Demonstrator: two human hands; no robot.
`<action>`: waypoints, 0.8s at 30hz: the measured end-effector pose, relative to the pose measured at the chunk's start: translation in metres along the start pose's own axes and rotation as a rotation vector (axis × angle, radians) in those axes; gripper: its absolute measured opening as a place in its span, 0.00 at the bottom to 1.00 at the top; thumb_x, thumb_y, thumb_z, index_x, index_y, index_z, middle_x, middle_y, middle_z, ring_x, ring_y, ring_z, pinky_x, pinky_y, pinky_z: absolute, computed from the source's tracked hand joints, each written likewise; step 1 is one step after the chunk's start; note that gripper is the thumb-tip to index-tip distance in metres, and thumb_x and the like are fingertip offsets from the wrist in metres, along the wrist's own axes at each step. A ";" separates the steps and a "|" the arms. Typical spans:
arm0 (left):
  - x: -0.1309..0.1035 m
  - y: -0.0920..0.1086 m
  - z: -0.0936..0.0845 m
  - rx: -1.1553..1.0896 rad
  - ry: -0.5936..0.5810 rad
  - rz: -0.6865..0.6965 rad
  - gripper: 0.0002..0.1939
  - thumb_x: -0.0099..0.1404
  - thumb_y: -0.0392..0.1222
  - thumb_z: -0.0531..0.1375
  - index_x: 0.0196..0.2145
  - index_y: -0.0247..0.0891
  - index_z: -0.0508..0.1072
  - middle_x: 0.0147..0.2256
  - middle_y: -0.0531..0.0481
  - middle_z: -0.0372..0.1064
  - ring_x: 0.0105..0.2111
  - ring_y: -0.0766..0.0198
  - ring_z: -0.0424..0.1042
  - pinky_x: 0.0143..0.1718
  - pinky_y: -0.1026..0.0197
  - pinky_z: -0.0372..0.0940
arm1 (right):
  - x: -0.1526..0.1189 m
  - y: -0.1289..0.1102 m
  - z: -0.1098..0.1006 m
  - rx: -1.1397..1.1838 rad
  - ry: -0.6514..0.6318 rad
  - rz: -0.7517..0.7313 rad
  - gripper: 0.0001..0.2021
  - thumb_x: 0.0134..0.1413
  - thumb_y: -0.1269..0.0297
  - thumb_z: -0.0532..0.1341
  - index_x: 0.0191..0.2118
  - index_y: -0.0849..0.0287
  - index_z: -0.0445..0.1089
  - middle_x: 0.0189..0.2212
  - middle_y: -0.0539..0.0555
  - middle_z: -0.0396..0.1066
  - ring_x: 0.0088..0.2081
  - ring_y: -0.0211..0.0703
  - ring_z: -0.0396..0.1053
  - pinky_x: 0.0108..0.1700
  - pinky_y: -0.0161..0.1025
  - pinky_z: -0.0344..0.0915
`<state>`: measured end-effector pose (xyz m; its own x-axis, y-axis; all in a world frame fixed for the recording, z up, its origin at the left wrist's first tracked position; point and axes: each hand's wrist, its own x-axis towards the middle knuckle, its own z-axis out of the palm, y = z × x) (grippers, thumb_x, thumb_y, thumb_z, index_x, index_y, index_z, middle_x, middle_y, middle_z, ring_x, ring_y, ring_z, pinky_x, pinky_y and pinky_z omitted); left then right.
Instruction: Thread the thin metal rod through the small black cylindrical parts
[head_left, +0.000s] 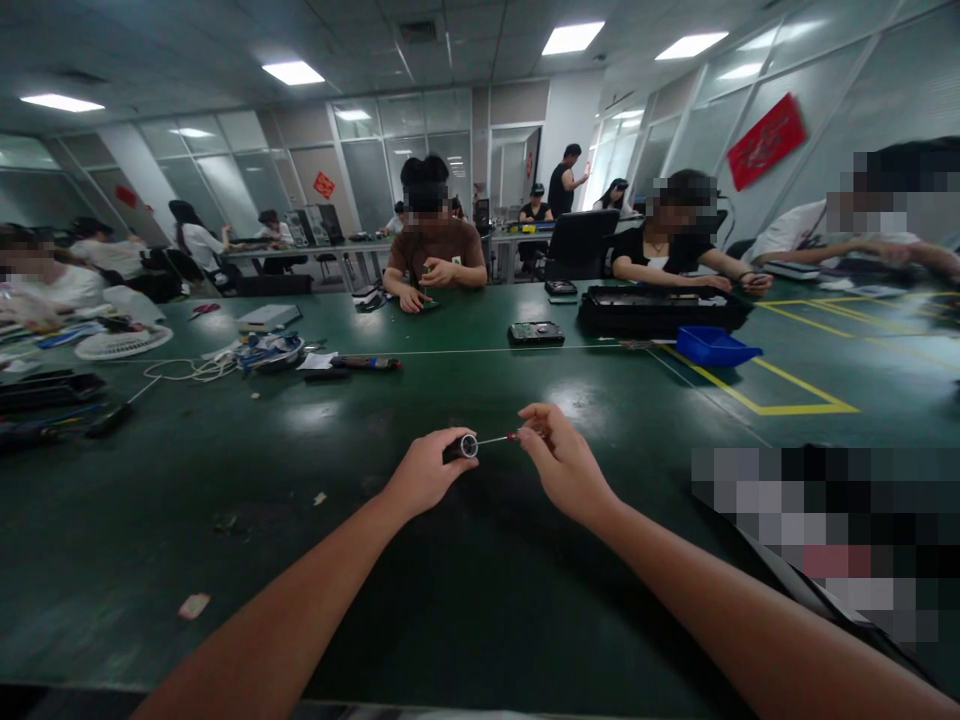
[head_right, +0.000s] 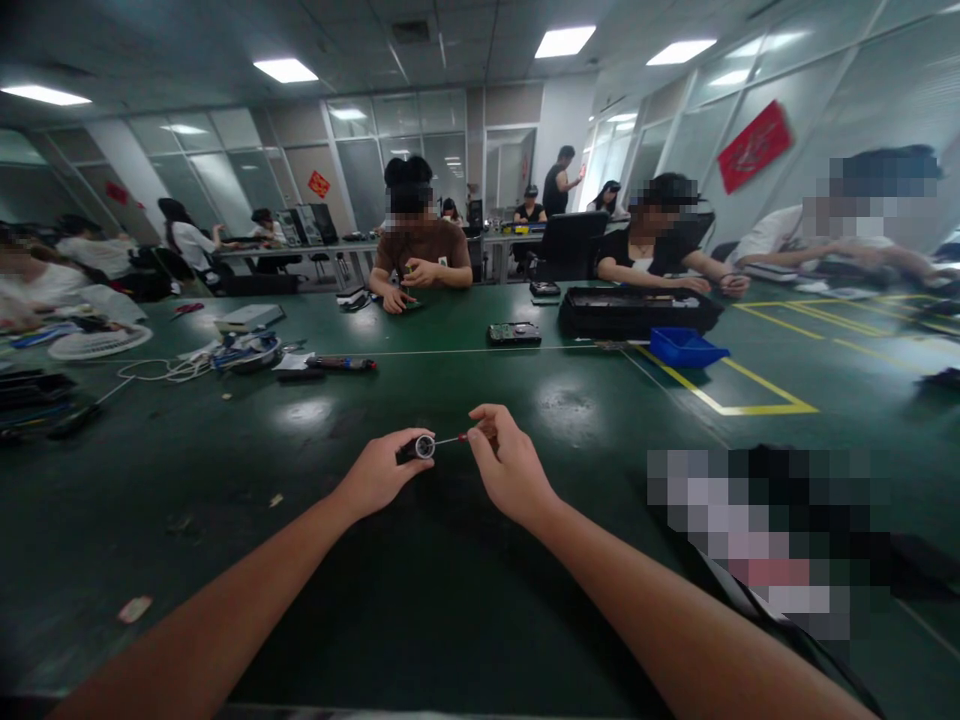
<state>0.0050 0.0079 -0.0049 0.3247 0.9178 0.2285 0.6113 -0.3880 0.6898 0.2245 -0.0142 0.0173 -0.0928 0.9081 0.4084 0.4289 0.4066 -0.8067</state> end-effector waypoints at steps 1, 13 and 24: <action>0.000 0.000 0.000 0.000 0.008 0.006 0.18 0.62 0.40 0.65 0.50 0.43 0.75 0.49 0.49 0.74 0.50 0.55 0.71 0.54 0.53 0.63 | 0.000 0.001 0.001 0.059 0.006 0.020 0.11 0.62 0.58 0.56 0.46 0.56 0.66 0.34 0.54 0.73 0.35 0.45 0.72 0.39 0.43 0.67; 0.004 -0.001 0.001 0.175 0.001 0.071 0.18 0.65 0.42 0.63 0.52 0.43 0.72 0.49 0.47 0.73 0.50 0.54 0.69 0.60 0.44 0.54 | 0.014 0.026 0.009 0.631 0.142 0.325 0.14 0.56 0.50 0.60 0.35 0.57 0.67 0.29 0.51 0.68 0.30 0.40 0.68 0.35 0.42 0.73; 0.002 0.002 0.001 0.117 0.014 0.025 0.22 0.66 0.42 0.60 0.57 0.43 0.68 0.51 0.46 0.70 0.51 0.54 0.68 0.58 0.49 0.59 | 0.006 0.015 0.003 0.278 0.196 0.128 0.13 0.64 0.52 0.54 0.41 0.57 0.67 0.31 0.52 0.71 0.32 0.42 0.70 0.38 0.43 0.69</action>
<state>0.0073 0.0088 -0.0041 0.3310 0.9086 0.2546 0.6834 -0.4169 0.5993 0.2278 -0.0026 0.0066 0.1316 0.9277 0.3493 0.1627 0.3273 -0.9308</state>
